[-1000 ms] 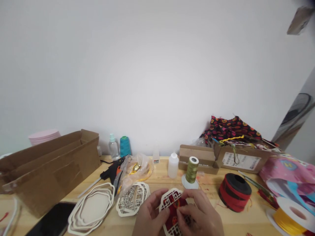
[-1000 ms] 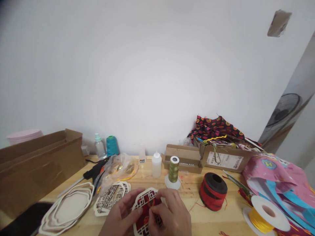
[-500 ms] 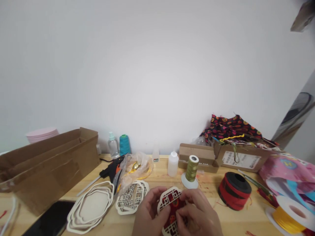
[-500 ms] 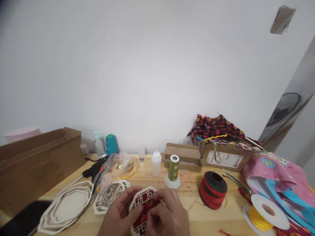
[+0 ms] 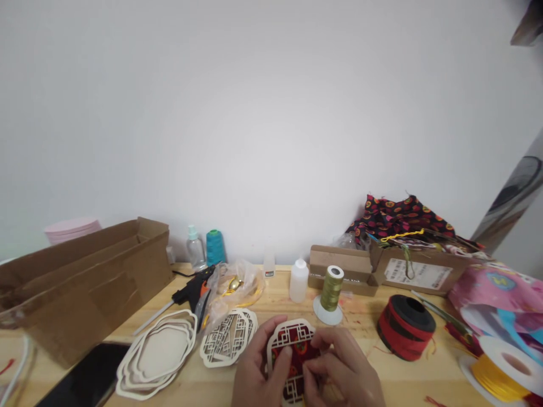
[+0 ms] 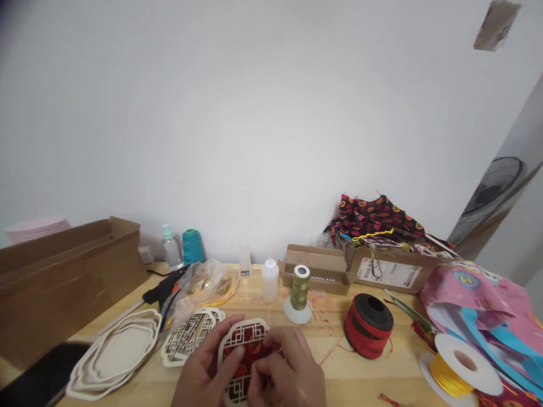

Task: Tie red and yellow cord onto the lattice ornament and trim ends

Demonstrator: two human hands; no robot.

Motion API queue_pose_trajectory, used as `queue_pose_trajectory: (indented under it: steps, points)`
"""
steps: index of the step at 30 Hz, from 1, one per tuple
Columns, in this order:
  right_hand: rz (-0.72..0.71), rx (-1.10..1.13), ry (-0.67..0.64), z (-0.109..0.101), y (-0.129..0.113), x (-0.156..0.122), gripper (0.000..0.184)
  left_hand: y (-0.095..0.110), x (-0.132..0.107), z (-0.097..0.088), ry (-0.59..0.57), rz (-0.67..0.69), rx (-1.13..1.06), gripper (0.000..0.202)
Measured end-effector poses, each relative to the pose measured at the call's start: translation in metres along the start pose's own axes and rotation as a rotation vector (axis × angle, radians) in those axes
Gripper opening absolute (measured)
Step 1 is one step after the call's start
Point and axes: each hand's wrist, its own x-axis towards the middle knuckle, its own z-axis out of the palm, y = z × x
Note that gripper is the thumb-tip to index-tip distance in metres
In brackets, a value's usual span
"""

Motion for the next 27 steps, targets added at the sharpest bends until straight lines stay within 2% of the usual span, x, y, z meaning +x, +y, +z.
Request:
queue_pose_trajectory:
  steps: [4,10,15,22,27]
  points:
    - [-0.025,-0.053,0.012,-0.004,-0.001,0.002,0.012,-0.002,-0.004,0.006,0.019,0.039,-0.024,0.03]
    - [0.062,-0.038,0.188,-0.005,-0.009,0.006,0.012,0.0,-0.004,0.006,0.023,-0.007,-0.123,0.029]
    - [0.054,-0.061,0.235,-0.007,-0.012,0.009,0.013,-0.001,-0.006,0.008,-0.008,-0.044,-0.194,0.03]
    - [-0.021,-0.093,0.054,-0.008,-0.003,0.008,0.012,0.007,-0.011,0.012,0.015,-0.065,-0.242,0.031]
    - [-0.015,-0.058,0.035,-0.006,-0.003,0.004,0.012,0.016,-0.014,0.015,0.034,-0.114,-0.266,0.029]
